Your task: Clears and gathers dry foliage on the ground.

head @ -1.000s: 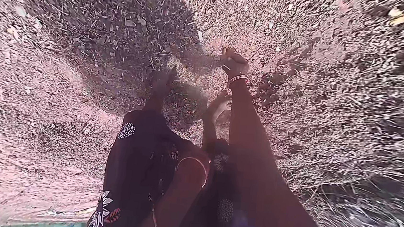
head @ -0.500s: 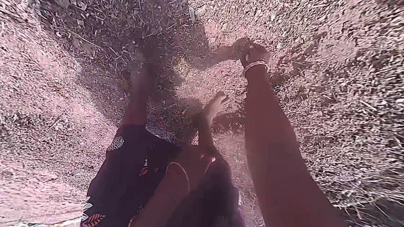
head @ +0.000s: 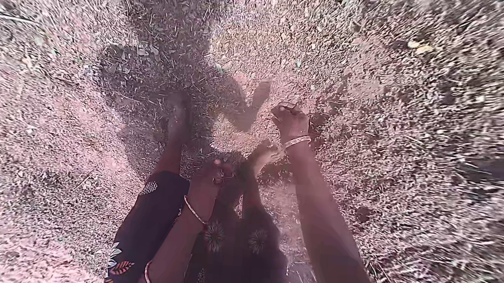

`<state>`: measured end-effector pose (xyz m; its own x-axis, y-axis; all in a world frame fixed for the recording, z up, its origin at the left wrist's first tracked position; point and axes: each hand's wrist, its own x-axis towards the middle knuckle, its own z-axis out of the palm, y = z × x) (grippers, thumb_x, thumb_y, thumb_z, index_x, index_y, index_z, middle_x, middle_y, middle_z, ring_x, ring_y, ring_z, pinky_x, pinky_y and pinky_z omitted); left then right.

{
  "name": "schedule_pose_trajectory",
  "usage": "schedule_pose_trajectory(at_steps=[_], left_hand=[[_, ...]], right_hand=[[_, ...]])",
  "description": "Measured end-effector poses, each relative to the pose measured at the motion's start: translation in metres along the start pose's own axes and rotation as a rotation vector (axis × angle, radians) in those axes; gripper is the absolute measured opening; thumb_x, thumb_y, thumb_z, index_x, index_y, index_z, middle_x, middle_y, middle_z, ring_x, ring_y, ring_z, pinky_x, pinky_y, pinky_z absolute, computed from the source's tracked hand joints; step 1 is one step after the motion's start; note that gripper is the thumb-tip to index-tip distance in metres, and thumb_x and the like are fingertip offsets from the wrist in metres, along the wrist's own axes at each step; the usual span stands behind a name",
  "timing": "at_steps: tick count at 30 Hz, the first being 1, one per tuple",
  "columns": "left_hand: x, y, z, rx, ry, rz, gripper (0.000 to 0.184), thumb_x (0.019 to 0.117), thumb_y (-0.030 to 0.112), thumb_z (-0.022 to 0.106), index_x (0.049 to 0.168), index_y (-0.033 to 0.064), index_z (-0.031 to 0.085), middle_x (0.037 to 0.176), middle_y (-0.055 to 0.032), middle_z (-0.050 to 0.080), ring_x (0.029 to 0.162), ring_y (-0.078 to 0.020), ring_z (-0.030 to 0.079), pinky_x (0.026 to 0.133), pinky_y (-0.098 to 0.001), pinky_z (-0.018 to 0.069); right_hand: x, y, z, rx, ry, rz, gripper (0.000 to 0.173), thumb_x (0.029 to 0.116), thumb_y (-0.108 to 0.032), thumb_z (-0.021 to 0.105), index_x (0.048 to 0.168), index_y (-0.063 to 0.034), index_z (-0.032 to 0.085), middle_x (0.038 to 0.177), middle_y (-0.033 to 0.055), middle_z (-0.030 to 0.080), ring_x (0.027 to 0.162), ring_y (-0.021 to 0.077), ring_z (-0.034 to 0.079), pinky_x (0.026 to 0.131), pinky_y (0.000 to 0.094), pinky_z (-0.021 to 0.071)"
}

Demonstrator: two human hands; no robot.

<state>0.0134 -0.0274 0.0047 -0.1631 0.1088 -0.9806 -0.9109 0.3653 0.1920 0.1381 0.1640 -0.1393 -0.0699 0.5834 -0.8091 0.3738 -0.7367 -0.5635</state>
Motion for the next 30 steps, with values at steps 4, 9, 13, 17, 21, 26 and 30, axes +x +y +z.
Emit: schedule_pose_trajectory(at_steps=[4,9,13,17,21,26,30], left_hand=[[0.002,0.003,-0.001,-0.15,0.125,0.018,0.033,0.1118,0.015,0.035,0.101,0.0027,0.064,0.09,-0.0044,0.07,0.083,-0.0118,0.069,0.076,-0.0265,0.0578],[-0.017,0.006,0.009,-0.184,-0.08,-0.135,0.041,0.1133,0.024,0.028,0.098,0.0053,0.062,0.088,-0.005,0.068,0.078,-0.0148,0.069,0.075,-0.0302,0.0596],[-0.044,0.012,0.036,-0.134,-0.3,-0.251,0.045,0.1128,0.025,0.031,0.079,0.0109,0.057,0.071,0.0002,0.061,0.063,-0.0091,0.06,0.06,-0.0226,0.0535],[-0.061,0.034,0.062,0.066,-0.359,-0.171,0.039,0.1116,0.019,0.039,0.08,0.0076,0.059,0.065,0.0029,0.057,0.052,-0.0029,0.053,0.049,-0.0157,0.0456],[-0.052,0.047,0.057,0.162,-0.386,-0.031,0.028,0.108,0.01,0.046,0.088,0.0018,0.065,0.074,0.0011,0.064,0.066,-0.0054,0.061,0.065,-0.0209,0.0541],[-0.039,0.038,0.038,0.067,-0.469,0.024,0.025,0.1022,0.001,0.048,0.091,0.0029,0.071,0.084,-0.001,0.071,0.081,-0.0086,0.068,0.081,-0.0259,0.0579],[-0.032,0.019,0.023,-0.138,-0.483,0.008,0.038,0.1049,0.007,0.04,0.089,0.009,0.074,0.088,-0.0004,0.075,0.085,-0.0103,0.072,0.083,-0.0301,0.061]], right_hand=[[-0.109,-0.025,-0.008,-0.048,-0.491,0.012,0.024,0.1033,-0.006,0.049,0.119,-0.0038,0.068,0.113,0.0048,0.073,0.099,0.0139,0.072,0.089,0.0339,0.0616],[-0.136,-0.03,-0.041,-0.187,-0.339,0.025,0.037,0.1037,-0.013,0.05,0.139,-0.0033,0.056,0.129,0.0095,0.068,0.109,0.0177,0.07,0.094,0.0369,0.0594],[-0.125,-0.046,-0.066,-0.433,-0.211,-0.025,0.036,0.1045,-0.01,0.052,0.139,0.0027,0.054,0.12,0.0153,0.07,0.102,0.0176,0.07,0.088,0.0371,0.0579],[-0.123,-0.063,-0.075,-0.499,-0.211,0.023,0.035,0.1067,-0.009,0.049,0.14,0.0023,0.054,0.119,0.0186,0.067,0.101,0.02,0.068,0.09,0.0385,0.0563],[-0.097,-0.051,-0.068,-0.527,-0.193,0.029,0.036,0.107,-0.011,0.052,0.14,0.0024,0.055,0.12,0.021,0.068,0.103,0.0237,0.068,0.093,0.0412,0.0549],[-0.035,0.003,-0.051,-0.569,-0.217,0.086,0.045,0.1033,-0.013,0.06,0.144,0.0047,0.051,0.142,0.0265,0.058,0.129,0.0317,0.059,0.109,0.0442,0.0469],[0.028,0.029,-0.034,-0.743,-0.076,0.119,0.058,0.1003,-0.017,0.067,0.153,-0.0024,0.046,0.157,0.0247,0.045,0.143,0.0384,0.048,0.118,0.0534,0.0381]])
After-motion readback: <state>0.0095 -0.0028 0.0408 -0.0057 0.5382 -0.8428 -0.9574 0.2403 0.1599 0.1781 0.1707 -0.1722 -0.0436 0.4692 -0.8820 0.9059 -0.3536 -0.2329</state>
